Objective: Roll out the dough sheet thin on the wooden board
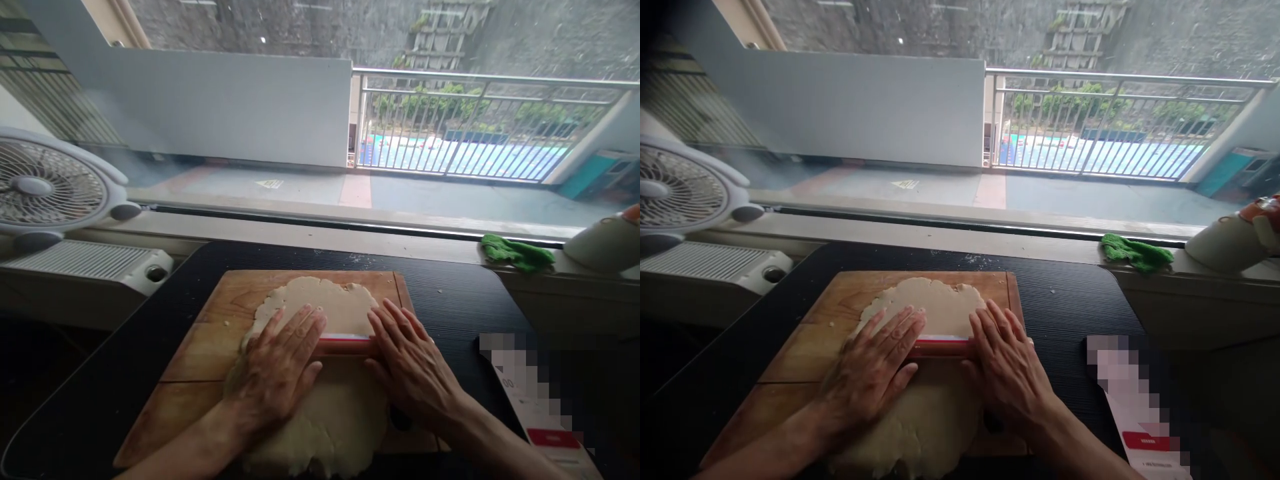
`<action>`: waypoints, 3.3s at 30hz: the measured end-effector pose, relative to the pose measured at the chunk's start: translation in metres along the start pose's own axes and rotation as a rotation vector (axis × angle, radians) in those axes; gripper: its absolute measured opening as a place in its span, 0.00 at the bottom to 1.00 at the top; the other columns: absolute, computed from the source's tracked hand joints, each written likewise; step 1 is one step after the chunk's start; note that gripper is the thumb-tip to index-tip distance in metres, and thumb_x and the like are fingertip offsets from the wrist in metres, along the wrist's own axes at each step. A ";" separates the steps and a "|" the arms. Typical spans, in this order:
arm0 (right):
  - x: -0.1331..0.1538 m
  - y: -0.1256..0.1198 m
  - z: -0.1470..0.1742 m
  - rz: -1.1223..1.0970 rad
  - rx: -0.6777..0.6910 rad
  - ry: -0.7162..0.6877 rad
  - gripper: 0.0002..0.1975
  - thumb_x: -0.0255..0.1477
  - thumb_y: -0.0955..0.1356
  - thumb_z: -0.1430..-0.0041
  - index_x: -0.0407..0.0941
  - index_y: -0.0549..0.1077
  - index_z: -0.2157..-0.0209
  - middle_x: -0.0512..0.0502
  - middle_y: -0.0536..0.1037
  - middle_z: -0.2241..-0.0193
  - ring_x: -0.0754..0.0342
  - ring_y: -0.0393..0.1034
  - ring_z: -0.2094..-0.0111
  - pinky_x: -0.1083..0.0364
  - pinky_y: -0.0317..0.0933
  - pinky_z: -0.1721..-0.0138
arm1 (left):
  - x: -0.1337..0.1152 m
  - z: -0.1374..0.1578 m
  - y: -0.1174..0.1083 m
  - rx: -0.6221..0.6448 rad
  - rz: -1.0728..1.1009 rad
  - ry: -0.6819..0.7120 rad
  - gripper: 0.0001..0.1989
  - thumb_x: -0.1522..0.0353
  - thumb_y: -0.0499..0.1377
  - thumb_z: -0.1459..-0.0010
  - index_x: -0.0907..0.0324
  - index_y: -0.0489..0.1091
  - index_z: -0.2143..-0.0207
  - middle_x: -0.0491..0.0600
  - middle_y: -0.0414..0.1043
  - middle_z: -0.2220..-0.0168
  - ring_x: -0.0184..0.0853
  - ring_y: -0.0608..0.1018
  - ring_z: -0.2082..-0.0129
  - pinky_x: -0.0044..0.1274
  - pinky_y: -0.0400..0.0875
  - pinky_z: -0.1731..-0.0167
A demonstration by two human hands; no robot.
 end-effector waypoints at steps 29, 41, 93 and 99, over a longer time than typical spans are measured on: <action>-0.004 0.002 -0.033 -0.014 0.044 -0.027 0.26 0.40 0.56 0.37 0.42 0.57 0.42 0.41 0.58 0.41 0.48 0.45 0.38 0.46 0.47 0.41 | 0.035 -0.028 0.001 0.139 0.095 0.054 0.26 0.61 0.45 0.39 0.59 0.54 0.40 0.53 0.57 0.40 0.39 0.57 0.39 0.36 0.47 0.40; -0.033 0.006 -0.099 0.048 0.040 0.160 0.25 0.42 0.53 0.36 0.41 0.61 0.45 0.39 0.59 0.41 0.47 0.45 0.38 0.45 0.48 0.43 | 0.074 -0.094 0.015 0.204 0.062 -0.168 0.27 0.59 0.39 0.37 0.64 0.57 0.42 0.56 0.55 0.39 0.41 0.55 0.38 0.39 0.48 0.41; -0.002 0.006 -0.026 0.025 0.116 -0.217 0.36 0.46 0.57 0.39 0.38 0.45 0.37 0.40 0.46 0.36 0.46 0.35 0.36 0.45 0.43 0.39 | 0.057 -0.012 0.004 0.150 0.070 0.142 0.27 0.63 0.45 0.38 0.63 0.49 0.38 0.55 0.49 0.37 0.38 0.52 0.37 0.34 0.45 0.39; -0.032 0.022 -0.102 0.072 0.049 0.013 0.32 0.45 0.53 0.37 0.36 0.54 0.40 0.35 0.51 0.38 0.45 0.37 0.36 0.44 0.44 0.40 | 0.089 -0.085 0.026 0.113 0.018 -0.062 0.26 0.61 0.41 0.37 0.65 0.55 0.41 0.55 0.53 0.38 0.38 0.54 0.38 0.36 0.44 0.39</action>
Point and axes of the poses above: each hand's wrist, its own z-axis away from the middle knuckle, its own y-axis out of the palm, x = y × z, the point moved 1 cm from there along -z, towards the middle knuckle
